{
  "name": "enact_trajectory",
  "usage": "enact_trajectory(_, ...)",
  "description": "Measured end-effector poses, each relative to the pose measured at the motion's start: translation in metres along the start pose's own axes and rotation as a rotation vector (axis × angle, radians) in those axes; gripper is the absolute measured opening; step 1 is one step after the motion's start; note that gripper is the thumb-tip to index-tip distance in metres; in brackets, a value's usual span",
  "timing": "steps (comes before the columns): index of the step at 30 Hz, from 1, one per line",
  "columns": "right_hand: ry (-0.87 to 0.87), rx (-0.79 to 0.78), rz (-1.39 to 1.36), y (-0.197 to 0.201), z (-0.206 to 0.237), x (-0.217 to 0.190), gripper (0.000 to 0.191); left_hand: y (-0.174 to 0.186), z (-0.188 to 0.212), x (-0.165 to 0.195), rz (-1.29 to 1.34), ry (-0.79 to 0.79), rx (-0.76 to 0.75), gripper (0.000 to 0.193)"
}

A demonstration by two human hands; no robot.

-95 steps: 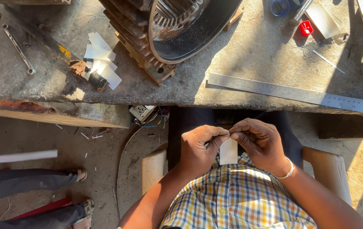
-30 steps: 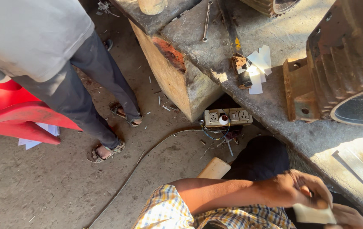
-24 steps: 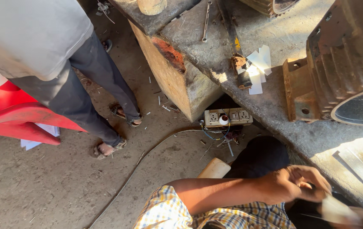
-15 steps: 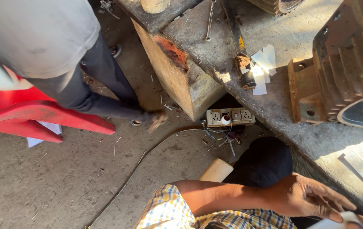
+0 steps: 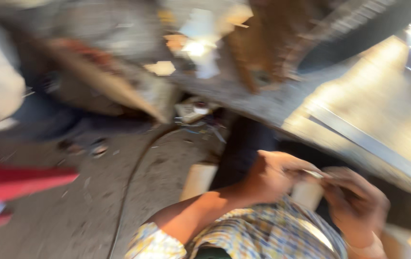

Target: The person cuts strips from a white plastic sheet with scissors, trimming small rectangular pieces over their lap, then folds and creases each piece by hand and sets the folded pieces on the workbench next to an electric motor stator. A steel ruler lies on the bench as a guide.

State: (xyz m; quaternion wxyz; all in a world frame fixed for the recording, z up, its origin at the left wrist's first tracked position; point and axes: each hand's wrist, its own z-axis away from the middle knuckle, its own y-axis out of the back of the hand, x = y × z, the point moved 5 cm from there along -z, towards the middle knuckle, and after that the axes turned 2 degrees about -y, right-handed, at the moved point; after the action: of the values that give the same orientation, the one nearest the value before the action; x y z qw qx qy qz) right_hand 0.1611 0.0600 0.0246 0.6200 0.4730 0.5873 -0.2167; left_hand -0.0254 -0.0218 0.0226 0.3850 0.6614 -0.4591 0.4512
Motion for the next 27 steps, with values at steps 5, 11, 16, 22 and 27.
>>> enact_trajectory(5,0.212,-0.062,0.084,-0.005,-0.012,-0.019,0.012,-0.005,-0.009,-0.002,0.158,0.141,-0.017,0.016)
enact_trajectory(11,0.010,-0.068,-0.175,-0.003,-0.015,-0.006,0.019,-0.007,-0.010,0.018,-0.038,-0.102,0.077,0.015)
enact_trajectory(16,0.051,-0.101,-0.172,0.001,-0.016,0.003,0.015,-0.011,-0.010,0.020,-0.059,-0.175,0.060,0.014)
enact_trajectory(22,-0.014,-0.130,-0.255,0.002,-0.014,0.014,0.014,-0.014,-0.011,0.016,-0.098,-0.096,0.037,0.013)
enact_trajectory(27,-0.062,-0.146,-0.279,-0.001,-0.014,0.019,0.010,-0.014,-0.013,0.016,-0.109,-0.070,0.018,0.012)
